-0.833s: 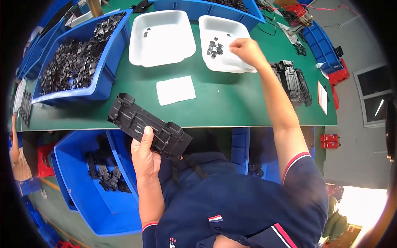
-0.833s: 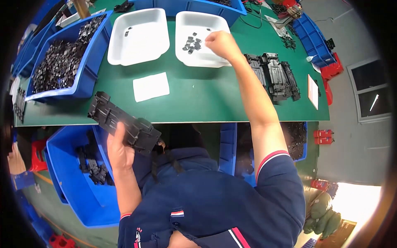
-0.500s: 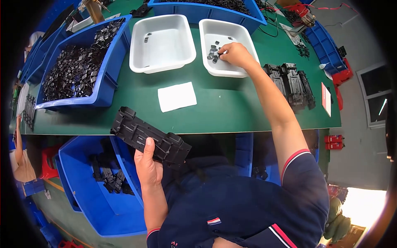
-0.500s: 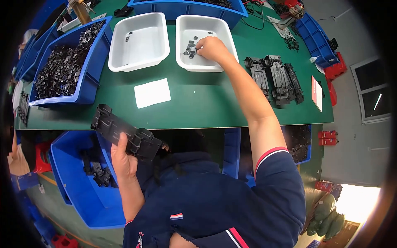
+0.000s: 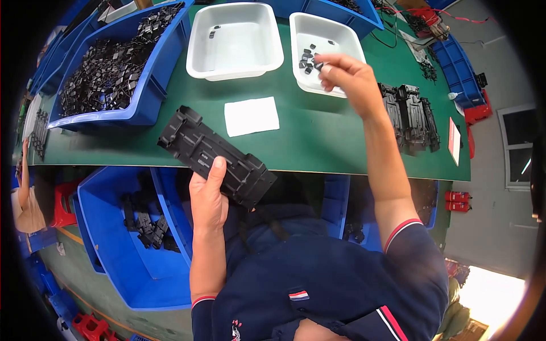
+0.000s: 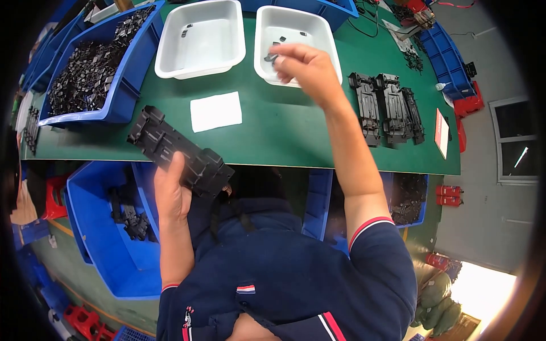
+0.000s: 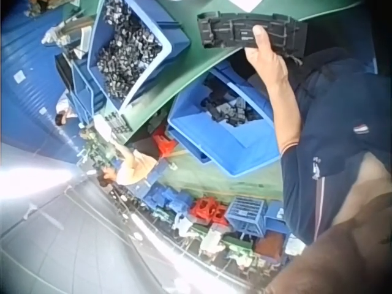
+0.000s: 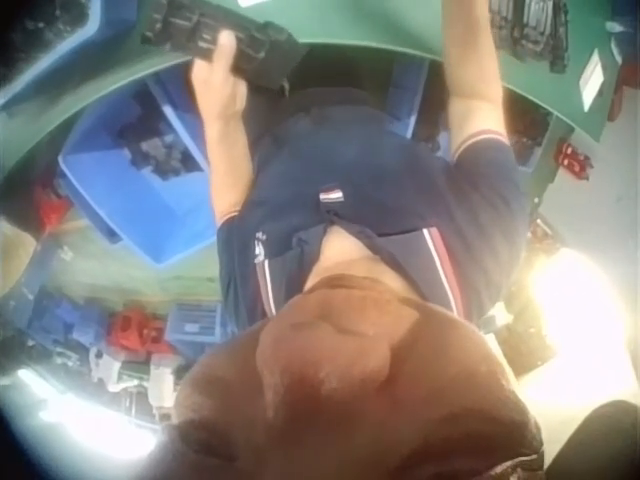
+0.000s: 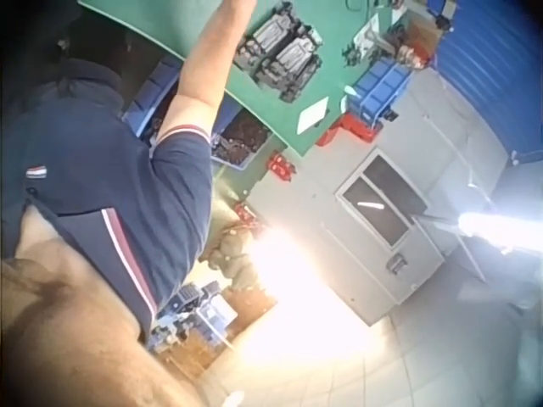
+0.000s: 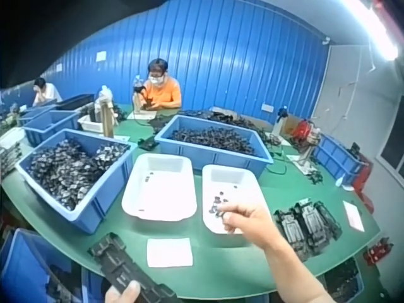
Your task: The person assembles small plastic chassis by hand, inserting metal pins and attaching plastic gears.
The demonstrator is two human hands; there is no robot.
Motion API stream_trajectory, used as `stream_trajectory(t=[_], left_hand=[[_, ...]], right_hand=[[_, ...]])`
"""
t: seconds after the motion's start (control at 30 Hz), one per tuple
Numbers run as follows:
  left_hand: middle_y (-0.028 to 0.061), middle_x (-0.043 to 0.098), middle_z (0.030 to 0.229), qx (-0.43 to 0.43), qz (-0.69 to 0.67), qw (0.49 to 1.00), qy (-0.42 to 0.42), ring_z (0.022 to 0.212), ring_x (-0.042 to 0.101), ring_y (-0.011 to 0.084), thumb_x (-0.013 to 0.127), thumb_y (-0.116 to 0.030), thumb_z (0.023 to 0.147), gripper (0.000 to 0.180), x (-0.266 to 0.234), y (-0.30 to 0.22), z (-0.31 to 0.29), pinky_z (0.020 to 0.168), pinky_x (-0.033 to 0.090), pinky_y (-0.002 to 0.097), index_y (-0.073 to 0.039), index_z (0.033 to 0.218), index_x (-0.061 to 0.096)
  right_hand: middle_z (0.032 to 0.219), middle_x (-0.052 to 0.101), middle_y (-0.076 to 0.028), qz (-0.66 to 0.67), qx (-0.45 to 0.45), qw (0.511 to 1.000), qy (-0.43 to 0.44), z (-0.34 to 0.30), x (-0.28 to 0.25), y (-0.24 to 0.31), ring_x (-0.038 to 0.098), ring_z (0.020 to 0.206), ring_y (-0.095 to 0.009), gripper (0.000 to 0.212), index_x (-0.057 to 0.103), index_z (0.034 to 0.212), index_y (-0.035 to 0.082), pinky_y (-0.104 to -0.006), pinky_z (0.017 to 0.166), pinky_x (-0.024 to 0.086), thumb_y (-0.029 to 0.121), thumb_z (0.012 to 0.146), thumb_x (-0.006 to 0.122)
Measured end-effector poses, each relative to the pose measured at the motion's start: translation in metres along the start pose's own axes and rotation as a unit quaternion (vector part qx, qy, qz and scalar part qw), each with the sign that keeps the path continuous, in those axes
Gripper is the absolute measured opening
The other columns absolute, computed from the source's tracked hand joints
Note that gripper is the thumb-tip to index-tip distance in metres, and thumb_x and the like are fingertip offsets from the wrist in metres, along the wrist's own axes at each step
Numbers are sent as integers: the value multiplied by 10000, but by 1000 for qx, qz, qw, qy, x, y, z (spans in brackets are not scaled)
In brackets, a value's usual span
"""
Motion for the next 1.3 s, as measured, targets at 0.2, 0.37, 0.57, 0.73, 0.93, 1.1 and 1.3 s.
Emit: stream_trajectory(t=[0.2,0.37,0.57,0.73,0.93,1.1,1.3], left_hand=[[119,588,1172,-15,10,999,45,1069,567,202,586,-155,934,331,16,8,19,936,454,345,-4,1221,515],[115,570,1212,-28,25,998,49,1099,548,198,584,-157,935,379,13,17,28,962,442,344,22,1257,496],[44,625,1084,-55,-6,998,39,985,585,119,612,-146,925,256,12,18,31,877,469,280,-12,1141,584],[59,625,1097,-68,-17,997,30,1001,585,133,615,-154,923,274,7,21,32,890,467,293,2,1145,578],[63,626,1099,-72,-19,997,32,1007,584,136,620,-163,920,286,8,22,34,902,460,298,5,1148,575],[68,629,1102,-68,-2,997,26,1001,598,161,600,-145,925,294,7,22,34,883,476,312,6,1174,566],[72,629,1102,-75,-6,997,29,1001,598,161,599,-142,925,293,9,22,34,881,477,310,7,1175,564]], right_hand=[[800,654,-50,71,68,992,77,-34,65,-15,621,707,-106,115,642,960,-1,-250,631,519,54,861,628],[736,620,-27,-63,97,991,69,-31,79,-41,556,637,-76,131,655,897,10,-230,572,477,122,830,666],[743,622,-2,-66,193,977,57,-28,86,-66,532,629,-64,130,672,871,14,-220,549,446,130,813,677],[728,623,-6,-89,204,974,53,-26,89,-68,526,617,-64,127,679,852,15,-211,542,435,131,802,677],[698,632,-56,-140,172,974,38,-25,90,-68,556,593,-102,166,674,841,-13,-268,537,460,148,805,660],[744,657,-67,-217,72,973,20,-27,93,-59,592,661,-123,176,666,863,-13,-286,620,493,155,816,643],[787,639,-17,-136,31,990,-5,-39,87,-43,558,657,-68,154,652,939,8,-207,569,468,137,854,660]])
Point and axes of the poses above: each hand's wrist, its own z-axis towards the middle knuckle, its own x-axis out of the palm, y = z × x, the point moved 8 cm from there along z, towards the middle knuckle
